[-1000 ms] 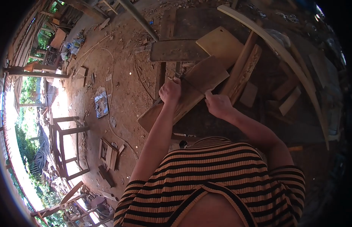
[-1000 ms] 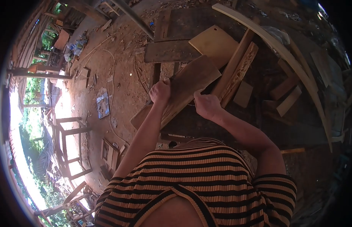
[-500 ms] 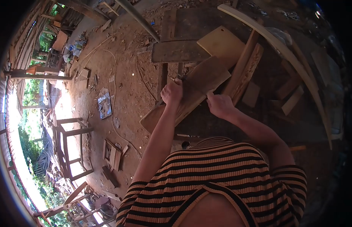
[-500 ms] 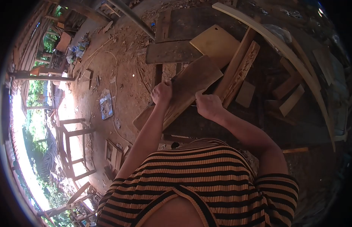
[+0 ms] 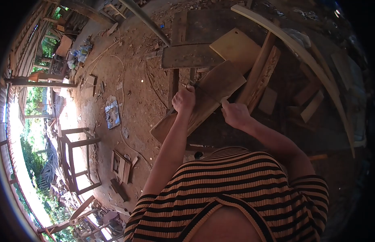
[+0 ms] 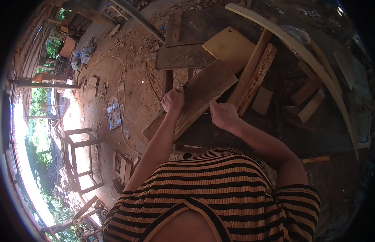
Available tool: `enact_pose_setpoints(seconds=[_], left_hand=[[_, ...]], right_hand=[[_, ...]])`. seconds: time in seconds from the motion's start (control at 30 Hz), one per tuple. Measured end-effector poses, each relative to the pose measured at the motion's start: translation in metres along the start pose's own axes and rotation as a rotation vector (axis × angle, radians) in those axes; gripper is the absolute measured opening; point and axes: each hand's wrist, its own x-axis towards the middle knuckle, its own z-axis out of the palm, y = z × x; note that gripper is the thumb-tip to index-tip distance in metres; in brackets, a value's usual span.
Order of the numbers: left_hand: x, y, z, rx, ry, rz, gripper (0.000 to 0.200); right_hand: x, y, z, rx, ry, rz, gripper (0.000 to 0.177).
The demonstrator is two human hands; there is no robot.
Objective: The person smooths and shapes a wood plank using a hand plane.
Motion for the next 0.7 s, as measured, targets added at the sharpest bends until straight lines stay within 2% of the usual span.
enact_pose_setpoints(seconds=[0.17,0.23,0.3,0.4,0.47,0.57,0.7], left_hand=[[0.001,-0.001,0.004,0.007,0.033,0.005,0.052],[0.000,0.000,0.000,-0.001,0.032,-0.001,0.052],[-0.001,0.001,0.001,-0.016,0.030,-0.018,0.052],[0.002,-0.001,0.005,-0.001,0.040,-0.009,0.051],[0.004,-0.002,0.005,-0.004,0.029,-0.010,0.051],[0.002,-0.001,0.004,0.001,0.021,-0.005,0.050],[-0.001,0.000,0.002,-0.007,0.024,-0.010,0.051]], right_hand=[[0.068,-0.009,0.030,0.036,0.132,-0.120,0.005],[0.084,-0.016,0.035,0.028,0.126,-0.110,0.006],[0.080,-0.013,0.036,0.012,0.105,-0.091,0.007],[0.034,-0.002,0.017,-0.022,0.086,-0.127,0.008],[0.001,0.002,0.006,0.003,0.020,-0.028,0.009],[0.003,0.006,0.010,-0.006,0.069,-0.070,0.009],[0.067,-0.009,0.031,-0.005,0.135,-0.105,0.008]])
